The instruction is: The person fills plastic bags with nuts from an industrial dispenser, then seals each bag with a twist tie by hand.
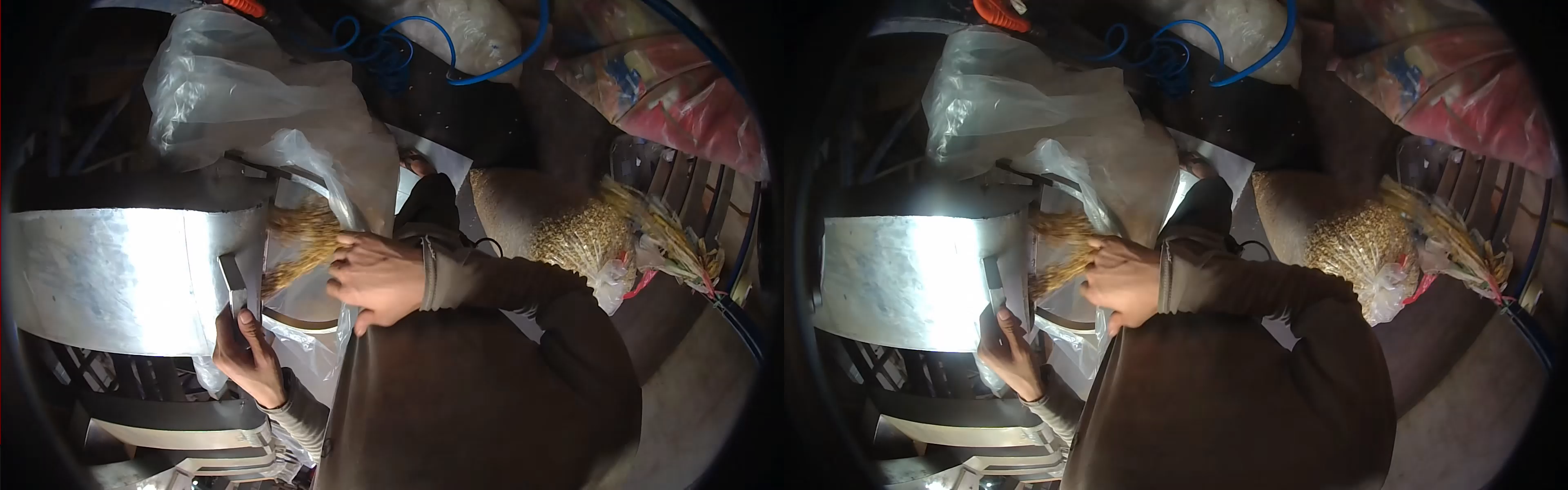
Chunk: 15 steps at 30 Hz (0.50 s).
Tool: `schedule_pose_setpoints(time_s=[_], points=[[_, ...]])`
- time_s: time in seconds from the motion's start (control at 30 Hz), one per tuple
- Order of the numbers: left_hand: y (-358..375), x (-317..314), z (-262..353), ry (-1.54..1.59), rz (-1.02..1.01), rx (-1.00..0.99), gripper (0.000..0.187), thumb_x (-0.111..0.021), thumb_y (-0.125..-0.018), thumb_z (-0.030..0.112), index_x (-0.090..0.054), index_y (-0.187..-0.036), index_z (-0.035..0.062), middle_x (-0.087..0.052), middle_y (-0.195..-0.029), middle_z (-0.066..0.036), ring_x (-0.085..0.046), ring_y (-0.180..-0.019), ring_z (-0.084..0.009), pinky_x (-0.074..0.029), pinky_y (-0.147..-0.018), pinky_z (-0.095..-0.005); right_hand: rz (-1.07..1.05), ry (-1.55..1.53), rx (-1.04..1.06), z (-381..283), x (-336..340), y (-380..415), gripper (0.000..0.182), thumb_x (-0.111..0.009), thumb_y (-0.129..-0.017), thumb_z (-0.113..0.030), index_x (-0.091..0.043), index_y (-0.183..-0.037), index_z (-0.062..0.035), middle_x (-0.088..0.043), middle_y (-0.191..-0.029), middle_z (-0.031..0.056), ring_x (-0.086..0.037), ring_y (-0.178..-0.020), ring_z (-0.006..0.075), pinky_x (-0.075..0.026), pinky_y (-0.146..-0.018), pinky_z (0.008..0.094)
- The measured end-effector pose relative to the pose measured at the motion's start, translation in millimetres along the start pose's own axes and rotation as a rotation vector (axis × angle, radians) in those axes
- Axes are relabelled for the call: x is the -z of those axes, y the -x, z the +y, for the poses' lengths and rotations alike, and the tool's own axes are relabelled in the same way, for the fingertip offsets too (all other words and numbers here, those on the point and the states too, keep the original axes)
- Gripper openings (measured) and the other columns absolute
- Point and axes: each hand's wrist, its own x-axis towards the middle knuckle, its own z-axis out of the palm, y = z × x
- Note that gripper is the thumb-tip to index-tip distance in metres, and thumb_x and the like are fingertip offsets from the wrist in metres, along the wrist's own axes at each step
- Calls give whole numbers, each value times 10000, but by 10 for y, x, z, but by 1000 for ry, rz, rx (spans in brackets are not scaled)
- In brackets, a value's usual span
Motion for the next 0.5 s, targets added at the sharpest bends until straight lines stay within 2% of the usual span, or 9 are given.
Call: schedule_pose_setpoints(time_s=[0.1, 0.13, 0.17, 0.23, 0.27, 0.3, 0.33, 0.43, 0.5], points=[[55, -8, -45, 6, 59, -34, 480, -591, -1053, 351, -666, -1151, -113, -676, -756, -193, -623, -641, -242, -489, -588, -381, -158, 64, 47, 151, -78, 30, 392, -840, -666, -380, -698, -842, -60, -650, -838, 65, -636, -886, 248, -417, -849, 404], [96, 17, -5, -4, 41, 27, 454, -589, -1052, 326, -668, -1169, -106, -700, -947, -237, -690, -849, -306, -536, -737, -416, -149, 65, 50, 153, -105, 33, 392, -840, -666, -380, -698, -842, -60, -650, -838, 65, -636, -886, 248, -417, -849, 404], [127, 14, 42, -10, 46, 21, 454, -589, -1052, 326, -668, -1169, -106, -700, -947, -237, -690, -849, -306, -536, -737, -416, -135, 65, 52, 150, -128, 29, 267, -800, -681, -299, -692, -766, -70, -647, -806, 65, -639, -911, 256, -424, -895, 411], [194, -11, 149, -104, 320, -288, 457, -567, -1058, 338, -674, -1189, -86, -664, -1124, -245, -660, -1040, -339, -513, -880, -460, -115, 69, 59, 164, -235, 5, 156, -761, -695, -218, -687, -690, -81, -644, -773, 65, -643, -936, 264, -431, -942, 419], [323, 20, 209, -43, 261, -233, 485, -528, -1065, 373, -676, -1206, -67, -622, -1220, -240, -613, -1155, -374, -472, -968, -505, 44, 75, 157, 172, -339, -4, 157, -722, -701, -238, -672, -682, -90, -609, -728, 49, -631, -878, 249, -428, -894, 389], [428, -23, 200, 48, 232, -270, 545, -517, -1055, 433, -676, -1209, -65, -632, -1185, -236, -617, -1139, -390, -474, -968, -517, 200, 79, 255, 157, -389, -13, 164, -684, -707, -258, -657, -674, -100, -575, -683, 34, -619, -820, 233, -424, -847, 360], [543, -97, 209, 130, 188, -258, 584, -533, -1037, 473, -678, -1203, -68, -631, -1184, -236, -617, -1141, -398, -474, -966, -524, 185, 98, 268, 145, -404, -7, 135, -639, -771, -233, -642, -715, -111, -546, -682, 9, -590, -764, 219, -422, -847, 354], [783, -315, 127, 217, -53, -294, 713, -605, -967, 580, -666, -1193, -93, -635, -1190, -244, -624, -1137, -393, -479, -964, -513, 173, 65, 216, 129, -599, 104, 135, -643, -804, -241, -620, -773, -111, -542, -679, -2, -589, -755, 203, -423, -837, 348], [1024, -605, -117, 441, -328, -146, 677, -700, -924, 532, -657, -1156, -103, -673, -1045, -277, -669, -1007, -428, -508, -878, -484, 161, 135, 223, 55, -453, 78, 145, -646, -842, -235, -605, -822, -98, -535, -654, -11, -601, -705, 176, -426, -772, 333]])
